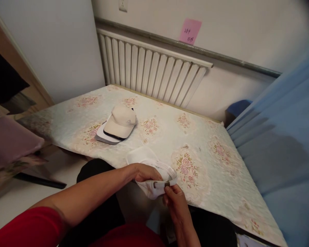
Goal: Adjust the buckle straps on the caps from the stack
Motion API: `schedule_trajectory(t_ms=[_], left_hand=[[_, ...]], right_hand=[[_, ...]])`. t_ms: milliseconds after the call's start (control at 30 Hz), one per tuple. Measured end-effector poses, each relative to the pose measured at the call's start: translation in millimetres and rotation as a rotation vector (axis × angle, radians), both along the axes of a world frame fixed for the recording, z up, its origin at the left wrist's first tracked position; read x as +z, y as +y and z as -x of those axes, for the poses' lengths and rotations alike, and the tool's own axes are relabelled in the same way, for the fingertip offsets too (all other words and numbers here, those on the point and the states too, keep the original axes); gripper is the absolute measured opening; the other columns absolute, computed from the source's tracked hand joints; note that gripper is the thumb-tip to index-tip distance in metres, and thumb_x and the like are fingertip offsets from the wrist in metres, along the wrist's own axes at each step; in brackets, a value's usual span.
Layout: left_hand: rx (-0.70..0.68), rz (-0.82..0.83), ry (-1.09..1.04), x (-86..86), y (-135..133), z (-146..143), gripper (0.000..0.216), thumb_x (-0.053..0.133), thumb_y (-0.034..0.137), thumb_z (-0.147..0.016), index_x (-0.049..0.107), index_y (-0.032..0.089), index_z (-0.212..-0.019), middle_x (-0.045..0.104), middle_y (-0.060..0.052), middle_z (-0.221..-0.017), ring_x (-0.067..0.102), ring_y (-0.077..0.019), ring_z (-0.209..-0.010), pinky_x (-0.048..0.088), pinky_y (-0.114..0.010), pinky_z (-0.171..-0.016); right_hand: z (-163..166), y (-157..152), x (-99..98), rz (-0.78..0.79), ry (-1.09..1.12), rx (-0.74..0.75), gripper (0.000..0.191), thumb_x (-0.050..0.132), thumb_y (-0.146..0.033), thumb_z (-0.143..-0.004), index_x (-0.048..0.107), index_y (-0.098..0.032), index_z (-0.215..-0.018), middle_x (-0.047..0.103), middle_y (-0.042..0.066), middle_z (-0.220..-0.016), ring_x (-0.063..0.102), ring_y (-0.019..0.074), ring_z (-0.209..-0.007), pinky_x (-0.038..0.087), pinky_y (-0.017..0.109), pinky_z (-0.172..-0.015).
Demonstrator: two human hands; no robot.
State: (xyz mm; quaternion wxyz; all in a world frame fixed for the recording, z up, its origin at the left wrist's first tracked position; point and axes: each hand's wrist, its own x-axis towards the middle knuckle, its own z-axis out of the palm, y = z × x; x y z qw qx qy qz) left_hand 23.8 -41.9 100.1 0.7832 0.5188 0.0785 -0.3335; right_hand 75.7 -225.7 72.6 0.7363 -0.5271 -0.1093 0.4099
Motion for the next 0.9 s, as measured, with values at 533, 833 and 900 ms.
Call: schedule_trajectory(t_ms=[533,833,900], left_hand=[[0.058,0.106,0.030,-26.6,9.9,-0.3,0.013,0.070,0.026,-0.067,0.069,0.016,-0.077,0.066,-0.001,-0.062,0.062,-0.0171,-0.058,0.049,-0.032,-0.063],[-0.020,0.160,-0.023,-28.3,12.1,1.4,0.019,0.069,0.025,-0.070,0.071,0.016,-0.086,0.069,-0.002,-0.066,0.060,-0.0137,-0.051,0.049,-0.027,-0.057],[-0.015,0.183,-0.020,-27.9,13.6,2.1,0.018,0.069,0.025,-0.069,0.071,0.015,-0.084,0.070,-0.002,-0.066,0.060,-0.0131,-0.050,0.048,-0.025,-0.054]], right_hand=[[4.8,-0.3,1.1,-0.011,-0.051,0.033,0.025,0.077,-0.035,-0.064,0.068,-0.018,-0.079,0.054,-0.004,-0.061,0.036,0.0042,-0.043,0.026,0.021,-0.041],[7.0,0.1,2.8,-0.021,-0.075,0.046,0.024,0.076,-0.033,-0.065,0.068,-0.017,-0.081,0.049,-0.005,-0.054,0.035,0.0056,-0.043,0.025,0.021,-0.041],[7.2,0.1,3.3,-0.021,-0.086,0.046,0.023,0.076,-0.032,-0.065,0.068,-0.018,-0.081,0.050,-0.005,-0.055,0.036,0.0059,-0.044,0.026,0.021,-0.042]])
